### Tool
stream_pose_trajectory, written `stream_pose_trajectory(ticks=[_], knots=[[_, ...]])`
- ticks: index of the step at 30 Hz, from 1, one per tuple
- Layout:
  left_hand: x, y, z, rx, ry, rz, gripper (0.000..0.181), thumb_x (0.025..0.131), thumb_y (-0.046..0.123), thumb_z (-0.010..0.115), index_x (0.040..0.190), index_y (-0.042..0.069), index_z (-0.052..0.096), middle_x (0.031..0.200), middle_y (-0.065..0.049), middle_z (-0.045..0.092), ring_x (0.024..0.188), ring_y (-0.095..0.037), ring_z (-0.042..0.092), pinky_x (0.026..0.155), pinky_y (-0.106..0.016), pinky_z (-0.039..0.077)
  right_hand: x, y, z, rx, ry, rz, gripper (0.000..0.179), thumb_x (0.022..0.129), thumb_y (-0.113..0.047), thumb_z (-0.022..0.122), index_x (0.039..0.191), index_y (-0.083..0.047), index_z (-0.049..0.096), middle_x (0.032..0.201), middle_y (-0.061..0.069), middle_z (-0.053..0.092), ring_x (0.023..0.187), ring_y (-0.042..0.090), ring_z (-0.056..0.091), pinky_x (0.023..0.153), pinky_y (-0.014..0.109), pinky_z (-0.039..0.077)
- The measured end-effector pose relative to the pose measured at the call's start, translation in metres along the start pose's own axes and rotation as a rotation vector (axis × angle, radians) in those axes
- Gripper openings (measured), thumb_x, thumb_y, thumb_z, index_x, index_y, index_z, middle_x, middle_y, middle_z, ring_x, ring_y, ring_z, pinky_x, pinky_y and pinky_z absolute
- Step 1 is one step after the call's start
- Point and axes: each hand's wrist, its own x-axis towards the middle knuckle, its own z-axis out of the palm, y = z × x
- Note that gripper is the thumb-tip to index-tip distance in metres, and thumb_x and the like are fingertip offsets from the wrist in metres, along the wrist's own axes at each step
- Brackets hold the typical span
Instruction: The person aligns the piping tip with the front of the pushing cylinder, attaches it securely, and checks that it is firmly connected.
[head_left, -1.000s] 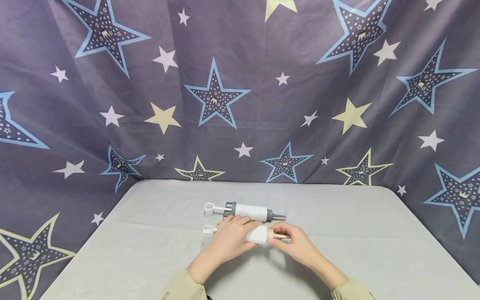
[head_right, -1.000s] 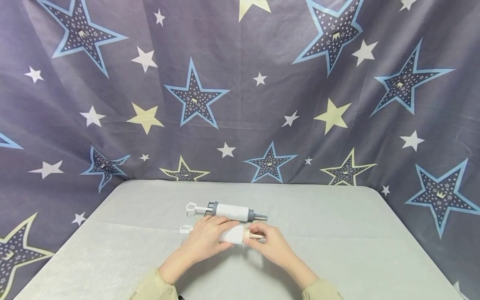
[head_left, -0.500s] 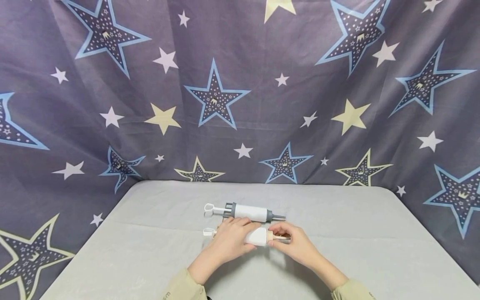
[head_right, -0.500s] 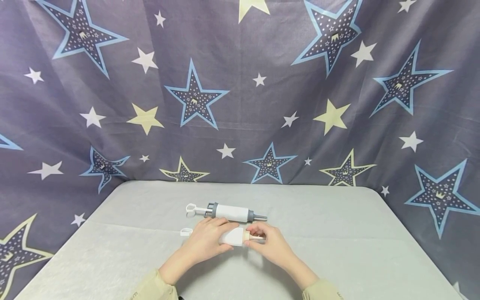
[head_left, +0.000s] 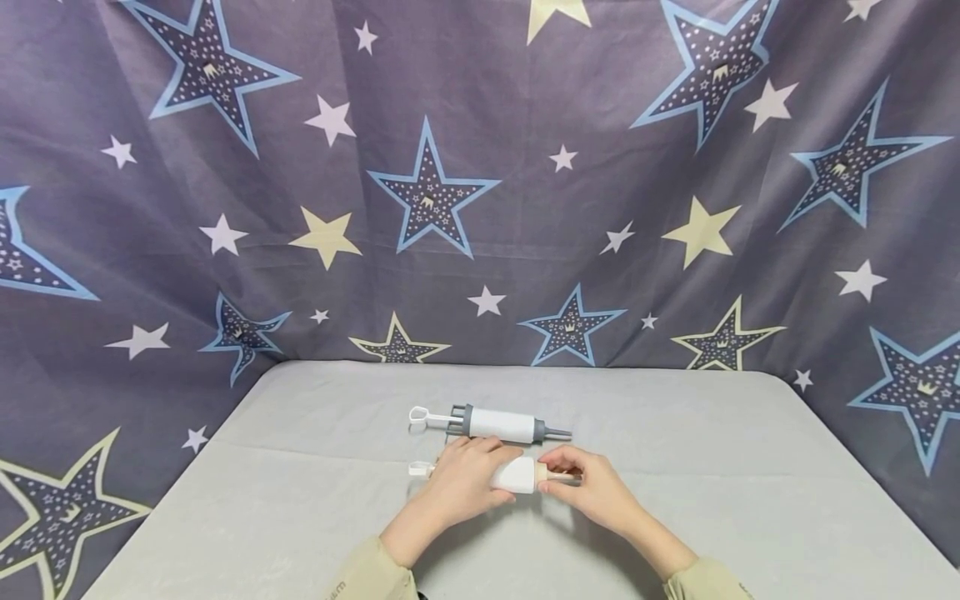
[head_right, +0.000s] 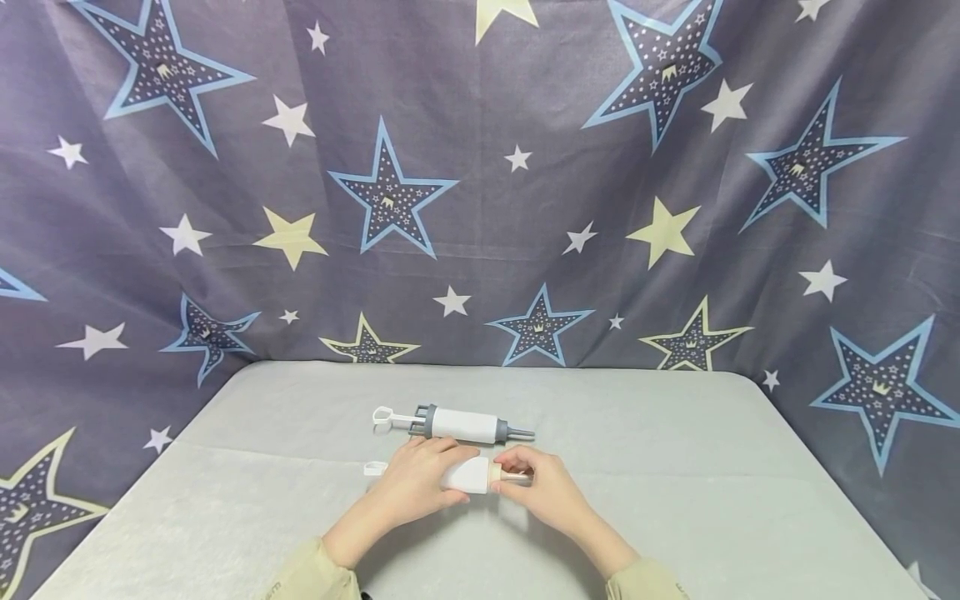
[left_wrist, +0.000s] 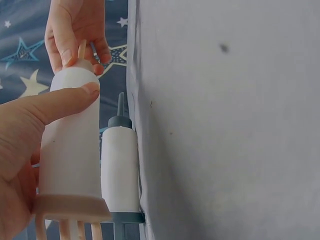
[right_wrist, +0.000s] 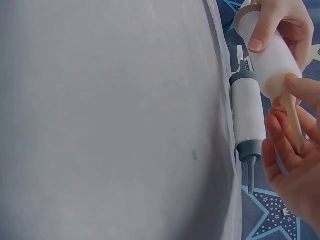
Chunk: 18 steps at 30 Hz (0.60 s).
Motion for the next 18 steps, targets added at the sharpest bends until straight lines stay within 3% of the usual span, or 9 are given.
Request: stream_pose_trajectory(ticks=[9, 13, 18], knots=[[0.000, -0.001, -0.001, -0.046, -0.021, 0.003, 0.052, 0.067, 0.040, 0.073, 0.114, 0.024, 0.061, 0.107, 0.005, 0.062, 0.093, -0.015, 0.060, 0.083, -0.035, 0.044, -0.003, -0.029, -0.007, -0.021, -0.012, 0.033, 0.024, 0.077, -0.011, 0.069, 0.099, -0.001, 0.063, 0.093, 0.009, 0.067, 0.086, 0.019, 0.062, 0.077, 0.029, 0.050], [0.001, -0.001, 0.000, -0.061, -0.038, 0.003, 0.051, 0.067, 0.037, 0.073, 0.114, 0.024, 0.061, 0.106, 0.005, 0.062, 0.093, -0.016, 0.060, 0.084, -0.035, 0.044, -0.002, -0.025, -0.006, -0.030, -0.016, 0.035, 0.024, 0.077, -0.011, 0.070, 0.098, -0.002, 0.064, 0.091, 0.007, 0.067, 0.084, 0.018, 0.061, 0.076, 0.027, 0.050], [0.002, -0.001, 0.002, -0.067, -0.067, 0.006, 0.050, 0.067, 0.033, 0.072, 0.115, 0.025, 0.061, 0.103, 0.007, 0.061, 0.092, -0.015, 0.059, 0.086, -0.036, 0.043, -0.001, -0.003, -0.001, -0.048, -0.016, 0.057, 0.025, 0.075, -0.017, 0.072, 0.097, -0.008, 0.064, 0.088, 0.000, 0.066, 0.083, 0.014, 0.060, 0.074, 0.026, 0.049]])
